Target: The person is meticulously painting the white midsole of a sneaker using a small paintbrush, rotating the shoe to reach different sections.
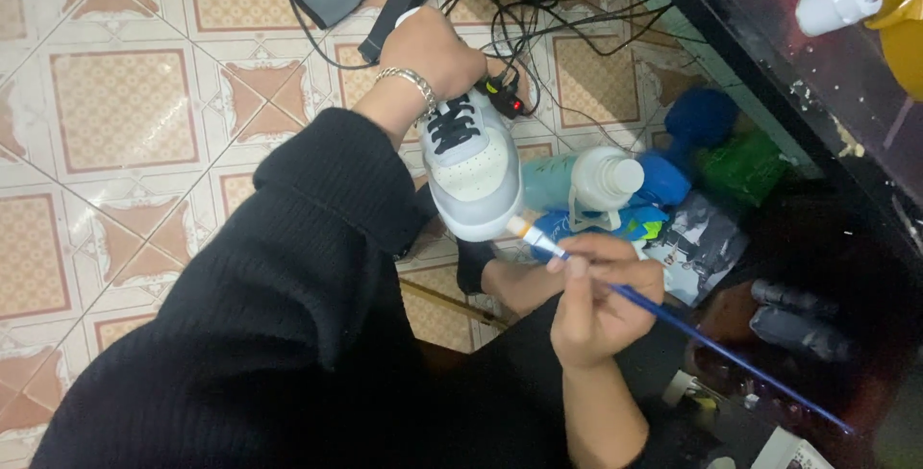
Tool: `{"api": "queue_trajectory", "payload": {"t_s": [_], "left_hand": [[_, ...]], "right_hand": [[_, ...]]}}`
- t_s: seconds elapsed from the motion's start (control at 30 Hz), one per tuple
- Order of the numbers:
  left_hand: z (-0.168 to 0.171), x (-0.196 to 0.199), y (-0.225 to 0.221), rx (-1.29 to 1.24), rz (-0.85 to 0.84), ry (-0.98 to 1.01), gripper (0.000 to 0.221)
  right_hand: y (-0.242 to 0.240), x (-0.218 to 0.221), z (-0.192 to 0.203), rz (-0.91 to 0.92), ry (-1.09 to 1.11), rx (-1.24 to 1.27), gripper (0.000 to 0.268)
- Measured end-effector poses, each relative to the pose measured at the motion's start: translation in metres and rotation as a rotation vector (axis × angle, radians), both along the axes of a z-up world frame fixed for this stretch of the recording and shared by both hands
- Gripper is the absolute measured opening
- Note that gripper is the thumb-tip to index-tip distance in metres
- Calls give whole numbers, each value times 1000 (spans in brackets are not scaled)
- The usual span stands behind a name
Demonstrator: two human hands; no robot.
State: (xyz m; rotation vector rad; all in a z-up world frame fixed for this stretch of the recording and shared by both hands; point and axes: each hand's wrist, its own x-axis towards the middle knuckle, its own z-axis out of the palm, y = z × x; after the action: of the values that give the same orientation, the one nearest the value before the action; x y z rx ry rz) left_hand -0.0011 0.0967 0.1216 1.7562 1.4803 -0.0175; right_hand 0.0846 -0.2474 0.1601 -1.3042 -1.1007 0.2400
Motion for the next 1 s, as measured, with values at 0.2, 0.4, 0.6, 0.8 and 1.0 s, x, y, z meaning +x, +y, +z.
{"api": "queue_trajectory", "payload": {"t_s": [0.2, 0.4, 0.6, 0.8, 1.0], "left_hand": [[6, 0, -2, -9, 8, 3, 60], [9, 0, -2, -21, 8, 5, 72], [8, 1, -3, -23, 8, -9, 69], [-2, 2, 0, 8, -6, 4, 64], [-4, 1, 0, 27, -8, -15, 50]], "right_hand": [[9, -3, 10, -46, -126, -41, 17], [1, -6, 3, 23, 4, -18, 18], [7, -7, 13, -23, -61, -43, 17], [2, -11, 6, 76, -37, -8, 19], [7, -9, 9, -39, -41, -5, 19]]}}
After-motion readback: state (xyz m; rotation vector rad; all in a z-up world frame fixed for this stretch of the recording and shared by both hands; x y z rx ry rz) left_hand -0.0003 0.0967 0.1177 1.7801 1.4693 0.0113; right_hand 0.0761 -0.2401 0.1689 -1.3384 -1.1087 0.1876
